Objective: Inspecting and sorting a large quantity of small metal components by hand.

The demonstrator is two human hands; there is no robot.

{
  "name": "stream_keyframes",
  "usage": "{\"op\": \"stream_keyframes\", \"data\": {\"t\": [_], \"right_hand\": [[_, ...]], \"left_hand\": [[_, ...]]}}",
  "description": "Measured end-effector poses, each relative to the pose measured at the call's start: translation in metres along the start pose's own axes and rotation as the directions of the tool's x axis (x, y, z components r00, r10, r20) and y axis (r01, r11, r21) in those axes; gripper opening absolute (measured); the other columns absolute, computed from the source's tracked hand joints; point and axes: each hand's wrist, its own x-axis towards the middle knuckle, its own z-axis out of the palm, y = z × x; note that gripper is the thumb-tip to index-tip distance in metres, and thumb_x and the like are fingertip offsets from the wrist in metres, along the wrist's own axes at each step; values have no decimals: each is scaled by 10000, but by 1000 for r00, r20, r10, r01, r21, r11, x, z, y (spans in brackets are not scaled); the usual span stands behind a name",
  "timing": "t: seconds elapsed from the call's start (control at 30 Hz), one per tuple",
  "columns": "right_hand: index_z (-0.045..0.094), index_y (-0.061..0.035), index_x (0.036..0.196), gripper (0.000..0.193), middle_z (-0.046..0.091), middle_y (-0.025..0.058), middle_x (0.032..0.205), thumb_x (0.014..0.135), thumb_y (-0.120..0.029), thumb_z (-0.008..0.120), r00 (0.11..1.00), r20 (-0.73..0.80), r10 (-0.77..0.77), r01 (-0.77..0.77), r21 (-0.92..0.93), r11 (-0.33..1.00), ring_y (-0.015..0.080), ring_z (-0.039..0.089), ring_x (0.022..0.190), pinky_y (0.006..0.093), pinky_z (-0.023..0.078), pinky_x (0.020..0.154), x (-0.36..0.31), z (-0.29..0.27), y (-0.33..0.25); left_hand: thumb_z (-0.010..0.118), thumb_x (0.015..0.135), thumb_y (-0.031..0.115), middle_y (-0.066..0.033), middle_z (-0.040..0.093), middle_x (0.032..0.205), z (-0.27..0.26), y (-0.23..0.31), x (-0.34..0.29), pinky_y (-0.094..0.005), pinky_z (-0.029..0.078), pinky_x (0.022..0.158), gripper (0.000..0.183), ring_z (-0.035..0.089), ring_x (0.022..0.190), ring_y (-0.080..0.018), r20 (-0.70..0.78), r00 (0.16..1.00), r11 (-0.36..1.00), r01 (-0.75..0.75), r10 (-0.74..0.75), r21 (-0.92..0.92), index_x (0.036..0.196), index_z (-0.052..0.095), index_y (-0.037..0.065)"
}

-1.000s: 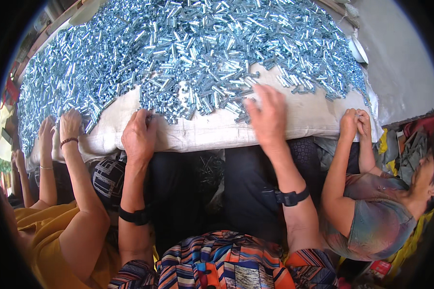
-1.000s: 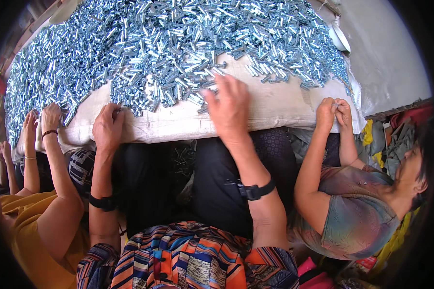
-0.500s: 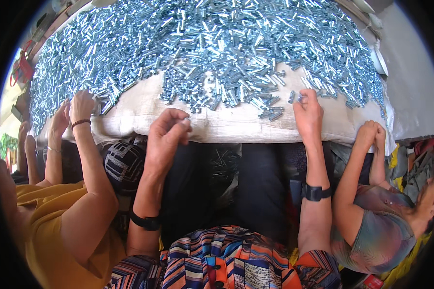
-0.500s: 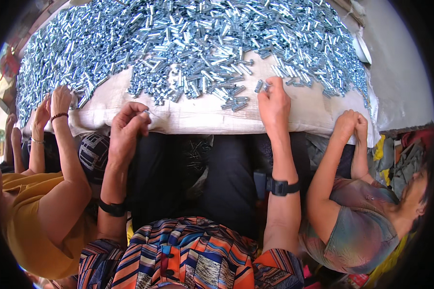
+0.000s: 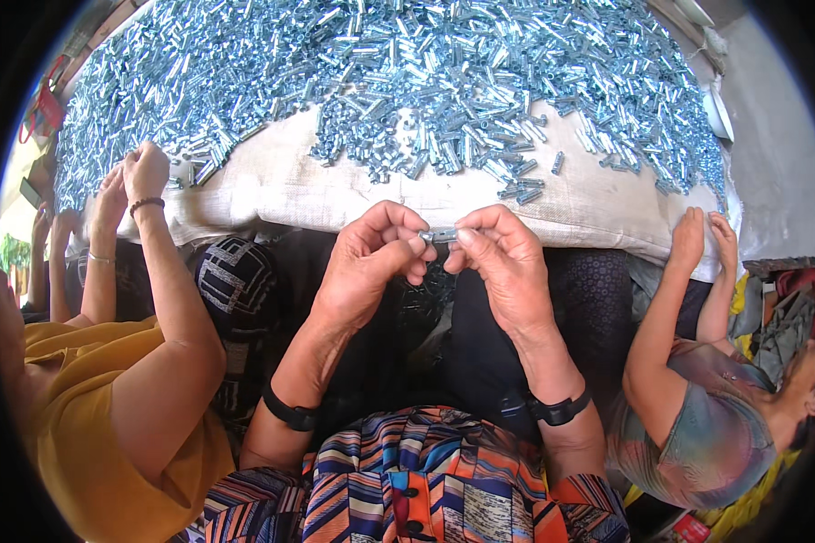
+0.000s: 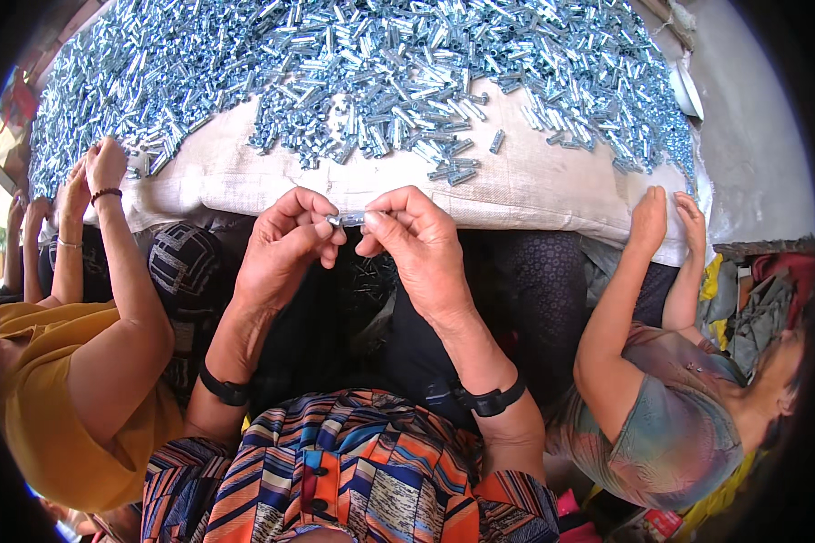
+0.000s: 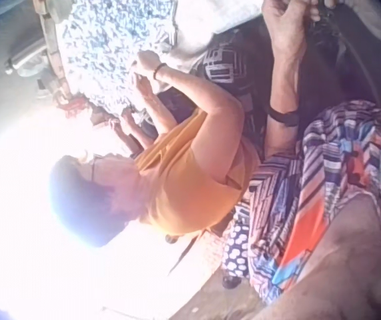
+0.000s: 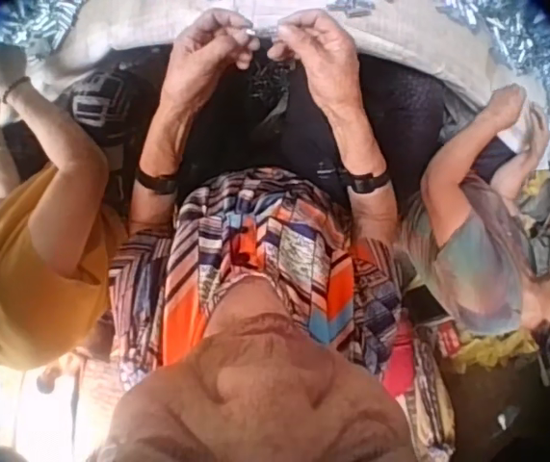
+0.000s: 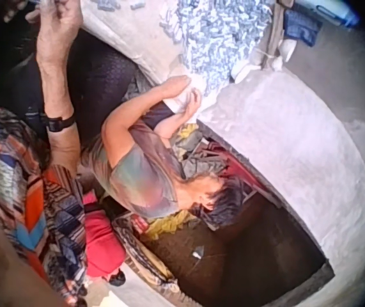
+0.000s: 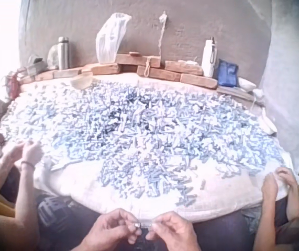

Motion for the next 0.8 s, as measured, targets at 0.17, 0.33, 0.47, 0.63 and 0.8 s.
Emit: {"op": "stream_keyframes", "data": {"t": [0.17, 0.33, 0.47, 0.63, 0.8], "right_hand": [[554, -14, 956, 82, 606, 43, 762, 912, -82, 567, 1000, 19, -23, 21, 75, 997, 100, 606, 684, 230, 496, 653, -4, 5, 1], [550, -18, 946, 65, 609, 51, 765, 914, -74, 560, 999, 38, 33, -39, 197, 980, 108, 608, 676, 235, 503, 649, -8, 3, 6], [547, -21, 937, 64, 605, 61, 778, 917, -80, 559, 991, 112, 70, -88, 164, 983, 113, 603, 647, 236, 506, 617, -11, -3, 5], [546, -23, 933, 64, 602, 67, 790, 917, -83, 561, 987, 139, 79, -95, 109, 989, 115, 598, 635, 244, 512, 604, -15, -7, 6], [543, -16, 930, 54, 600, 68, 783, 915, -66, 558, 991, 132, 34, -54, 147, 988, 113, 593, 630, 239, 507, 601, -12, -7, 9]], "left_hand": [[586, 870, 49, -60, 639, 794, 0, 2, -4, -211, 473, 597, 109, 576, 641, -86, 22, 1000, 1000, -15, 15, -8, 973, 570, 16], [593, 874, 35, -25, 613, 779, 1, 6, -9, -199, 456, 603, 86, 550, 655, -61, 34, 996, 979, -82, 77, 184, 954, 578, 7], [619, 852, 24, -37, 617, 784, -7, 13, -13, -204, 466, 588, 78, 561, 648, -72, 138, 989, 974, -72, 42, 216, 916, 579, 4], [637, 833, 4, -31, 608, 768, -8, 7, -13, -199, 463, 590, 82, 557, 628, -69, 160, 987, 970, -30, -9, 243, 892, 581, 2], [640, 828, 0, -32, 607, 768, -1, 8, -14, -198, 460, 587, 77, 555, 636, -65, 115, 993, 969, -57, 30, 242, 880, 583, 0]]}}
